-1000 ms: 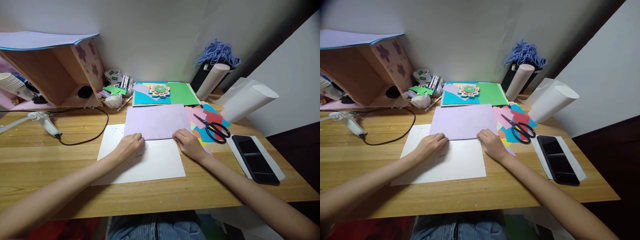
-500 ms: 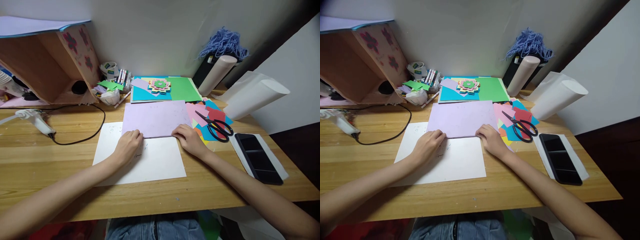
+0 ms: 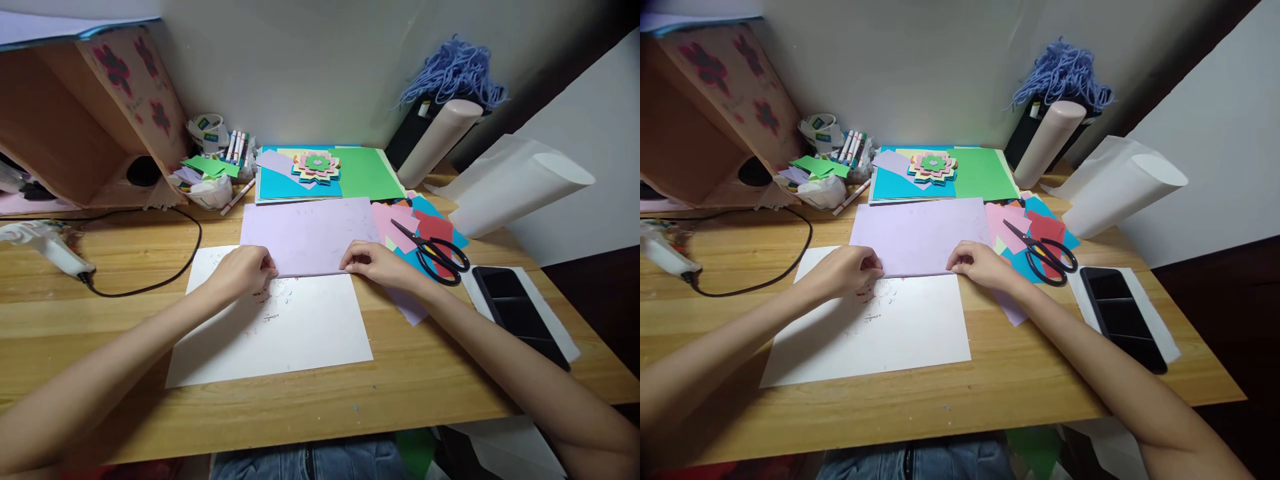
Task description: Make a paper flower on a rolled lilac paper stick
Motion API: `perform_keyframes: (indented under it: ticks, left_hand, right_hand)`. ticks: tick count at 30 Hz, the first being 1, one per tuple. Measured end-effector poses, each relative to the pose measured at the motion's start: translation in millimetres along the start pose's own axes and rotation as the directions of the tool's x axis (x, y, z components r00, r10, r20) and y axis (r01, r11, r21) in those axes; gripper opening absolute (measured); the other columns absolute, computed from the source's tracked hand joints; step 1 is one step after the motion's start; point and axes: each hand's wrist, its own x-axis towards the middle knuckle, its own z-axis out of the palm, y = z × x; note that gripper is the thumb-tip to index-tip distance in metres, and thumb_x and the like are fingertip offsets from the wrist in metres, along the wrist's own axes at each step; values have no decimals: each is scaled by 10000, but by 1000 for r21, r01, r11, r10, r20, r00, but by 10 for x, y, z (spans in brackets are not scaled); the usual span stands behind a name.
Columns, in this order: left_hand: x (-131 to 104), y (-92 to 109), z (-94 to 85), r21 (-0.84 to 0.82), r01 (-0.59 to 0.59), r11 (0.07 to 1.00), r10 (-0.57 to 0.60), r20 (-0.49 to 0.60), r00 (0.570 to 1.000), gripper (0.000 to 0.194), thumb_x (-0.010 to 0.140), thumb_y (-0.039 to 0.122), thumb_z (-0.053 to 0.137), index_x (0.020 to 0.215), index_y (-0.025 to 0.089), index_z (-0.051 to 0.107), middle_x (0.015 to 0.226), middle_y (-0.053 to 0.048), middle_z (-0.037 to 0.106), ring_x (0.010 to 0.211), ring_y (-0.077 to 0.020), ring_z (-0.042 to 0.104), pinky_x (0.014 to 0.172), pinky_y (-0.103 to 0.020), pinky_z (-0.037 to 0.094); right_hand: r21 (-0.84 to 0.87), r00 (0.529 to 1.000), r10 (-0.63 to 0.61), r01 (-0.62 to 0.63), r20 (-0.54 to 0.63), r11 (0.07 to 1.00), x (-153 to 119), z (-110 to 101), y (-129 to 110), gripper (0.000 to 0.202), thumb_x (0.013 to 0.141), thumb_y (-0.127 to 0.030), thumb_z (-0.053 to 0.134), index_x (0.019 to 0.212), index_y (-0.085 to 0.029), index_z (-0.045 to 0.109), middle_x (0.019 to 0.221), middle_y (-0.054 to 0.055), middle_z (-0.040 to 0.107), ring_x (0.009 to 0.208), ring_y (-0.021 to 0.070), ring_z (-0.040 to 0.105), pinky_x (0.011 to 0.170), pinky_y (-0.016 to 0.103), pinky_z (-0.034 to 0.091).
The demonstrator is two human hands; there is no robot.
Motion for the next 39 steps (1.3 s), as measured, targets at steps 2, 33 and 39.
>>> perform_keyframes:
  ticks: [2, 33, 39]
  left_hand:
    - [6, -46, -1, -52, -6, 999, 5, -24, 1000, 148, 718, 312, 576, 693, 176, 629, 687, -35, 667, 610, -158, 577, 504, -236, 357]
    - [-436, -93, 331, 516, -232, 824, 382, -205, 901, 228, 828, 69, 374, 837, 120, 597, 870, -102, 583, 715, -171, 531, 533, -259, 412]
    - [-468, -40, 351, 604, -218, 766, 410, -198, 890, 236, 826, 39, 351, 826, 106, 578, 815, -106, 583, 697, -179, 513, 554, -276, 403]
  right_hand:
    - [11, 1000, -3, 3, -11, 1000, -1, 2, 15, 124, 743, -171, 542, 700, -195, 655, 767, 25, 594, 667, 129, 544, 627, 272, 441]
    - [-798, 877, -468, 205, -107, 566, -358, 351, -64, 228, 882, -139, 402, 892, -160, 629, 808, 78, 633, 745, 187, 542, 554, 283, 362]
    - [-756, 861, -470, 176, -192, 631, -368, 383, 40, 233, 875, -124, 406, 940, -165, 626, 848, 80, 632, 803, 188, 548, 608, 272, 393]
